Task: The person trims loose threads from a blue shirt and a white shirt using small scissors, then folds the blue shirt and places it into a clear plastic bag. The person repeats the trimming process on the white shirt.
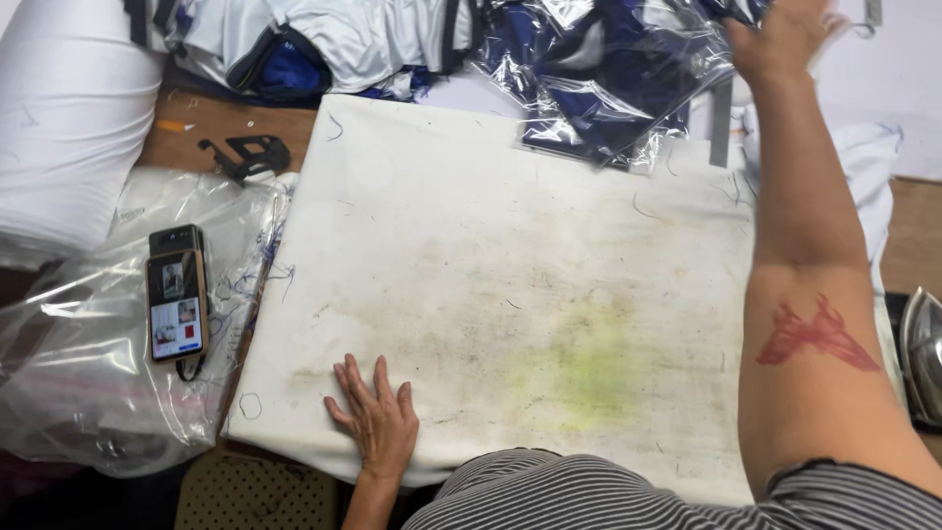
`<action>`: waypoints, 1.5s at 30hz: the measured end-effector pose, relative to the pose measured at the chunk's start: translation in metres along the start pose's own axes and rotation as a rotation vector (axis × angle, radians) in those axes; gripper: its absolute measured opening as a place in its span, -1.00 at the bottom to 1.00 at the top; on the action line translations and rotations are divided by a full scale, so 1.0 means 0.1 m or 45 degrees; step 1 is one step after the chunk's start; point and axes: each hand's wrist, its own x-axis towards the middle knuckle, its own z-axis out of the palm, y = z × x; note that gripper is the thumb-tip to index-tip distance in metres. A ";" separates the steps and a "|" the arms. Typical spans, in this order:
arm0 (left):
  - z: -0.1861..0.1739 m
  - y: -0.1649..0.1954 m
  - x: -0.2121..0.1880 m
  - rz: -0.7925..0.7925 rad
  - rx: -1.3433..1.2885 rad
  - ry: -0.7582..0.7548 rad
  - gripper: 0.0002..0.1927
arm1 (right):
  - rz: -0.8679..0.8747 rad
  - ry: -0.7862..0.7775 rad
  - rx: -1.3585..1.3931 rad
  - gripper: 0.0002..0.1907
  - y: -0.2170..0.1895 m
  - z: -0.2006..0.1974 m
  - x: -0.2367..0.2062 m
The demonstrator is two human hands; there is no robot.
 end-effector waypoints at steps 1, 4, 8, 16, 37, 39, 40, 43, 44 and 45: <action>-0.03 0.07 0.08 -0.010 0.002 -0.063 -0.35 | 0.069 0.025 -0.137 -0.44 0.13 0.05 -0.15; -0.03 0.31 0.53 0.129 -0.126 -0.151 -0.31 | -0.104 0.000 -0.450 -0.35 0.19 0.39 -1.06; 0.16 0.63 1.97 0.511 -0.071 -0.106 -0.26 | 0.052 -0.505 -0.080 -0.26 -0.54 0.65 -2.88; 0.26 0.87 5.01 0.074 0.050 0.056 -0.15 | 0.197 -0.674 0.064 -0.39 -1.12 0.22 -3.93; -1.12 1.23 4.57 0.749 -0.998 0.036 -0.85 | 0.216 -1.129 0.261 -0.34 -0.35 -0.55 -1.53; -1.33 1.38 4.08 0.828 -1.136 -0.154 -0.85 | 0.274 -1.238 0.508 -0.42 -0.13 -0.65 -1.36; -1.41 1.43 3.82 0.871 -1.236 -0.267 -0.82 | 0.476 -1.369 0.614 -0.49 -0.06 -0.74 -1.24; -1.52 1.50 3.09 0.705 -1.117 -0.650 -0.77 | 0.601 -1.542 0.850 -0.57 -0.25 -1.24 -0.67; -1.53 1.49 2.87 0.603 -1.130 -0.826 -0.75 | 0.586 -1.530 0.877 -0.55 -0.35 -1.43 -0.49; -1.51 1.48 2.67 0.591 -1.085 -0.938 -0.73 | 0.564 -1.511 0.902 -0.52 -0.41 -1.58 -0.32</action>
